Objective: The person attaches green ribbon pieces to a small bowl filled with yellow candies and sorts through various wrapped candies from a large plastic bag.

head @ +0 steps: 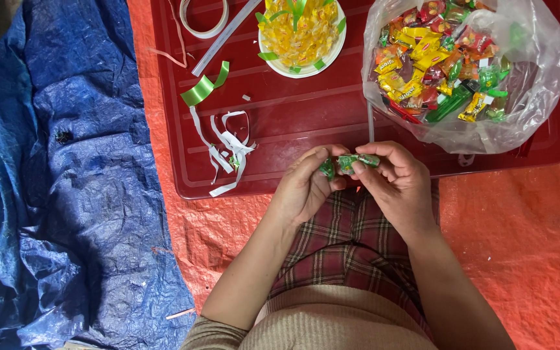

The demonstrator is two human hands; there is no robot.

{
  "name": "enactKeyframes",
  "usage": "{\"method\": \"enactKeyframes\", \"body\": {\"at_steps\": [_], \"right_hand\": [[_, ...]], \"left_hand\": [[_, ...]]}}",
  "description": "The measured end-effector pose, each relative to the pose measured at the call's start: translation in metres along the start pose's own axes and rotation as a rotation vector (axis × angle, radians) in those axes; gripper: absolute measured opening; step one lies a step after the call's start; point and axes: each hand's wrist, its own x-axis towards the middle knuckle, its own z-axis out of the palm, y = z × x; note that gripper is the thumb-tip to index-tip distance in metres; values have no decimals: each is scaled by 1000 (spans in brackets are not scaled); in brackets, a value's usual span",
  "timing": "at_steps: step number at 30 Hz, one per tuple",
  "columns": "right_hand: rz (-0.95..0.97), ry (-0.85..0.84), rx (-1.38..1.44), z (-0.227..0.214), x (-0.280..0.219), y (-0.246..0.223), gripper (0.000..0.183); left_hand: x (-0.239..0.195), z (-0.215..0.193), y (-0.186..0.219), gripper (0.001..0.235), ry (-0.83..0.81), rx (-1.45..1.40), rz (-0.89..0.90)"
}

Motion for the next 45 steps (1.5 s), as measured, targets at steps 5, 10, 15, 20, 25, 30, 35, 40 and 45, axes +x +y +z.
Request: {"method": "enactKeyframes", "body": {"at_steps": [5, 10, 15, 20, 25, 30, 35, 40, 45], "right_hand": [[15, 18, 45, 1, -4, 8, 23], [46, 43, 137, -2, -8, 18, 24], [42, 40, 145, -5, -5, 13, 16], [201, 52, 309, -4, -5, 11, 21], [225, 70, 362, -5, -4, 20, 21], [301, 134, 490, -6, -1, 22, 25], [372, 143, 620, -4, 0, 21, 26], [409, 180, 662, 0, -3, 26, 27], [139, 232, 332, 4, -1, 17, 22]], "left_hand": [[-3, 1, 6, 45, 19, 8, -6], [-7, 6, -2, 37, 19, 234, 67], [-6, 8, -12, 35, 36, 293, 135], [-9, 10, -7, 33, -35, 151, 43], [-7, 4, -8, 34, -99, 17, -64], [-10, 12, -5, 33, -179, -79, -100], [-7, 6, -9, 33, -214, -93, -102], [-9, 1, -12, 33, -213, -80, -87], [-8, -4, -15, 30, -222, 60, -14]]}}
